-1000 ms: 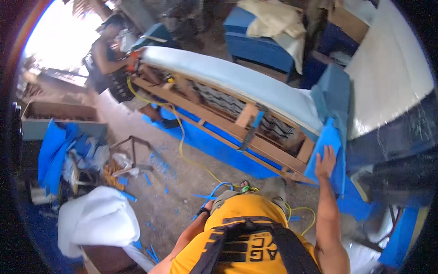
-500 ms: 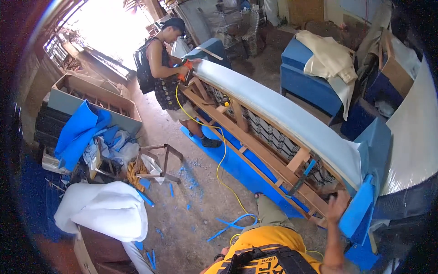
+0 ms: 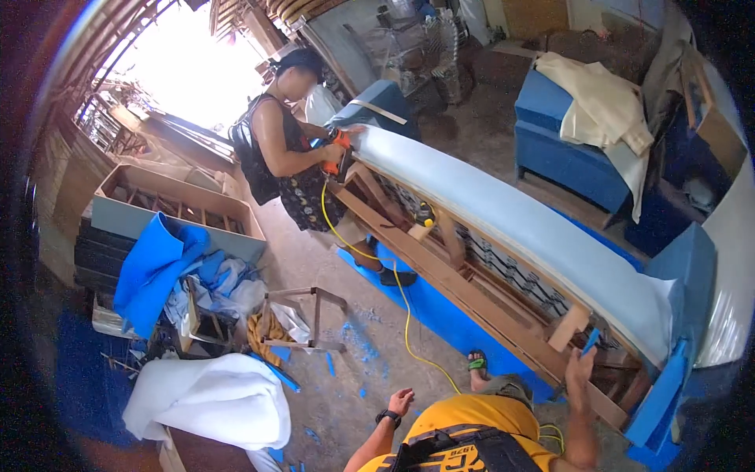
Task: Applying foam and fabric upholstery to a wooden furniture frame using a staple gun and hammer.
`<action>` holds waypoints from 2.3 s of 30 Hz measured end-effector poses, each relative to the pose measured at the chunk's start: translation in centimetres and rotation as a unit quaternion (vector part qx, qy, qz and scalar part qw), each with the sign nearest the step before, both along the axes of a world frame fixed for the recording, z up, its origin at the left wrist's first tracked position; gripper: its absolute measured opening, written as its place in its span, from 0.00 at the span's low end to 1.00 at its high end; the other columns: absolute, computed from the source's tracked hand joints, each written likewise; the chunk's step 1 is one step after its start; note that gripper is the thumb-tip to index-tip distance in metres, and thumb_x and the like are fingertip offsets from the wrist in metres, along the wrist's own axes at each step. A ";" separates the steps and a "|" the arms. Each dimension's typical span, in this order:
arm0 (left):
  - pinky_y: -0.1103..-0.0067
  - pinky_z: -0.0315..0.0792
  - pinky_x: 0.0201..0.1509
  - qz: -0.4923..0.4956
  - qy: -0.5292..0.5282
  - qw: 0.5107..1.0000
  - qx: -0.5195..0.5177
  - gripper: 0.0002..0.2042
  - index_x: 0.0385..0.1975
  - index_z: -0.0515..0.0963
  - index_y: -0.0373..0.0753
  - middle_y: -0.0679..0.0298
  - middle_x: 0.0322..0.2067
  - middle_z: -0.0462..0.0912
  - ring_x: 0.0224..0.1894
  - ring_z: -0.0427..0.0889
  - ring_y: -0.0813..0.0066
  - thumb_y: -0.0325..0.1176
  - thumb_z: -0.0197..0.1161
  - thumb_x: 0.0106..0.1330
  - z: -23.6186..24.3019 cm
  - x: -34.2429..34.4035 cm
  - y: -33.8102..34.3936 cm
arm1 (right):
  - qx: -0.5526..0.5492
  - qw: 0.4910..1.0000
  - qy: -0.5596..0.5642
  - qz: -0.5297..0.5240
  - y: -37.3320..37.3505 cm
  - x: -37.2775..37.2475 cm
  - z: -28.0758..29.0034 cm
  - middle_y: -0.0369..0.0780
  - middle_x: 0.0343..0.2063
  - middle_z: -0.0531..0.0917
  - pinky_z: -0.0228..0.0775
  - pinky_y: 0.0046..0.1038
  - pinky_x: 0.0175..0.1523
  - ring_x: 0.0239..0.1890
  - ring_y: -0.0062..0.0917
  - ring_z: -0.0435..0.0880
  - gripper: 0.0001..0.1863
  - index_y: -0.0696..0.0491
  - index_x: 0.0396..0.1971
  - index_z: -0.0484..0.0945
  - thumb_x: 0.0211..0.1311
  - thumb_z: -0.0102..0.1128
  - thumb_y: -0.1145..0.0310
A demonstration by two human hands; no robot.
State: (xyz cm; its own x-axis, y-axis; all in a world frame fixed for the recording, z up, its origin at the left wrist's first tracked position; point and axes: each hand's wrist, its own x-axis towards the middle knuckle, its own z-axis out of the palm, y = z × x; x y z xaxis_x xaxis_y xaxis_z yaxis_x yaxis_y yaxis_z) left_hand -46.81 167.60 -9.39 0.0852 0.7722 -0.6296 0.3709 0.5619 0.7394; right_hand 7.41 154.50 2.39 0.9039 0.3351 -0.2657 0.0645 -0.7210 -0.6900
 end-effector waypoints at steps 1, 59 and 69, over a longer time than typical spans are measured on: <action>0.79 0.75 0.35 -0.008 0.003 1.000 -0.013 0.18 0.52 0.77 0.34 0.59 0.42 0.85 0.39 0.84 0.72 0.38 0.62 0.67 0.3 0.0 1.2 | 0.057 0.997 0.049 -0.034 -0.5 0.5 -1.4 0.37 0.31 0.76 0.69 0.30 0.30 0.28 0.22 0.76 0.34 0.59 0.70 0.49 0.70 0.53 0.68; 0.71 0.76 0.49 0.337 0.154 0.929 -0.005 0.14 0.41 0.83 0.37 0.54 0.39 0.86 0.43 0.85 0.63 0.38 0.63 0.60 -0.2 -33.4 21.0 | -0.293 0.765 0.138 0.556 51.4 -39.6 -8.6 0.42 0.20 0.76 0.64 0.35 0.14 0.16 0.33 0.77 0.10 0.57 0.30 0.71 0.57 0.59 0.66; 0.72 0.76 0.52 0.209 0.098 0.973 -0.016 0.16 0.46 0.81 0.38 0.56 0.43 0.85 0.47 0.84 0.64 0.38 0.62 0.61 1.3 -42.0 23.1 | -0.220 0.818 0.171 0.503 54.8 -48.0 -7.7 0.40 0.16 0.73 0.68 0.35 0.15 0.12 0.30 0.74 0.13 0.59 0.35 0.71 0.60 0.59 0.65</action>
State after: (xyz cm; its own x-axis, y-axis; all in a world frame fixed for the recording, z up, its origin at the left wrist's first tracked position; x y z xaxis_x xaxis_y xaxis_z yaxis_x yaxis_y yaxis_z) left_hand -88.86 190.71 -8.07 -0.3565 0.6938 -0.6258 0.2371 0.7150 0.6577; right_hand -40.60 209.27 -5.31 0.0764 0.6672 -0.7410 0.6361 -0.6049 -0.4790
